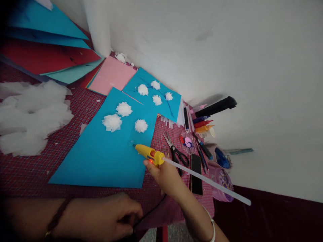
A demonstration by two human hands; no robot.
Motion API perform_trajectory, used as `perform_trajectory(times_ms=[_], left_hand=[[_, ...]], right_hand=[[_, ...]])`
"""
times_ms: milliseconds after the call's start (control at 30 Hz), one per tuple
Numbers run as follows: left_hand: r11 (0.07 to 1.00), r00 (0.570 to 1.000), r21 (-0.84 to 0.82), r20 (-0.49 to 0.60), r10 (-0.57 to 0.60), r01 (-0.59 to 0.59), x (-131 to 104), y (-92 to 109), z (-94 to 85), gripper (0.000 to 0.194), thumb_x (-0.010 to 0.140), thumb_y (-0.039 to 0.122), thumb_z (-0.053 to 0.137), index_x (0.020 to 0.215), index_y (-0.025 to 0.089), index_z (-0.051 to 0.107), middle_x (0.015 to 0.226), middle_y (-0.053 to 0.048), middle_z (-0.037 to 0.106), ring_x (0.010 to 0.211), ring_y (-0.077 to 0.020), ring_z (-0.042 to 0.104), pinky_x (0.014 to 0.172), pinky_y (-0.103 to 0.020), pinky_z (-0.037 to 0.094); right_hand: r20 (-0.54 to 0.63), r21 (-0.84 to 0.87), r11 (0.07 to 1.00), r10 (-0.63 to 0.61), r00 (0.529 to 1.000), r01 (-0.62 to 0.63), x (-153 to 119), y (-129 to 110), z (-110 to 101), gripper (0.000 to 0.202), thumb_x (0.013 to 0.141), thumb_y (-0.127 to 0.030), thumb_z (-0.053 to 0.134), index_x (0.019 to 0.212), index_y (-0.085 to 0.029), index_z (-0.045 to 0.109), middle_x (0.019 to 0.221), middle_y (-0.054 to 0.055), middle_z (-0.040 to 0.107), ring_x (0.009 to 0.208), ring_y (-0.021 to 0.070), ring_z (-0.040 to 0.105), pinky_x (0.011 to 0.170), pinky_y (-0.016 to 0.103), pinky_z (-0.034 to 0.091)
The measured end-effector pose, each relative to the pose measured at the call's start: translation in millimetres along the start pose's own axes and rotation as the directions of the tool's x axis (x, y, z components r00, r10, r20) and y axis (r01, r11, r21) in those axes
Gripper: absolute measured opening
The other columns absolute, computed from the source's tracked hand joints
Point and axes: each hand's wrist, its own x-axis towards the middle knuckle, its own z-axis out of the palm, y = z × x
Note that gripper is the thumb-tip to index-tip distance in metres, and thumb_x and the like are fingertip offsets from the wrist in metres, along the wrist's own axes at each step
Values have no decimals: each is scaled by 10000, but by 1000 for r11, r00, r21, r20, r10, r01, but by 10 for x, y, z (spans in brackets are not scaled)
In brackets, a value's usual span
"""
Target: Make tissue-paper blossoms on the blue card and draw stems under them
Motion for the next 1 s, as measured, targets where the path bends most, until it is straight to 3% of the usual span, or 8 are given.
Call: perform_trajectory(times_ms=[133,267,400,467,600,767,867,1000], left_hand=[[995,1000,-96,-6,-7,7,14,15,-22,75,718,179,525,739,178,597,618,56,506,525,-79,409,439,-178,268],[980,998,-200,66,10,3,27,27,-63,133,773,276,535,723,164,589,603,55,467,523,-76,389,449,-180,272],[933,988,-359,142,55,-1,69,-48,-27,133,798,283,527,759,167,578,659,34,525,557,-82,477,497,-171,352],[913,988,-407,147,37,27,94,-86,5,155,803,316,546,776,166,572,658,25,541,549,-84,502,521,-178,393],[878,990,-479,128,57,12,148,-126,43,236,833,398,539,808,164,542,573,43,513,467,-74,477,517,-196,416],[835,988,-542,-156,7,-91,161,-85,27,398,800,476,579,1016,152,496,746,-5,593,568,-104,551,587,-256,473],[823,935,-535,-355,-16,-190,79,64,-36,436,834,455,550,1172,188,478,1115,-95,595,912,-165,595,751,-300,495],[807,910,-511,-407,76,-295,-67,301,-70,414,845,374,549,1223,210,498,1299,-106,534,1136,-203,525,978,-384,413]], right_hand=[[204,-221,964,-104,973,150,145,-309,-314,340,885,-306,535,1206,-206,591,1008,58,685,896,202,626,822,319,472],[421,-306,928,-68,904,212,420,-619,-532,301,883,-293,549,1153,-182,620,939,40,683,797,167,611,736,262,465],[594,-168,986,88,800,16,610,-592,-494,345,866,-448,553,970,-127,625,673,1,591,532,97,493,500,213,406],[491,-73,992,124,862,-101,572,-482,-397,419,827,-550,555,819,-134,603,617,-13,549,456,78,446,420,200,358],[40,227,973,34,999,-42,249,-270,-96,456,860,-586,465,831,-152,602,647,0,567,449,78,430,413,202,333],[-402,446,885,65,913,134,-203,-130,379,373,884,-536,470,1009,-199,572,1006,83,640,835,189,618,672,287,495],[-489,475,853,51,870,217,-322,-154,583,403,862,-562,488,996,-194,585,1023,100,644,973,230,609,870,372,477],[-513,466,819,-59,856,335,-411,-280,672,384,882,-517,485,1077,-195,558,1038,102,619,968,224,604,884,375,479]])
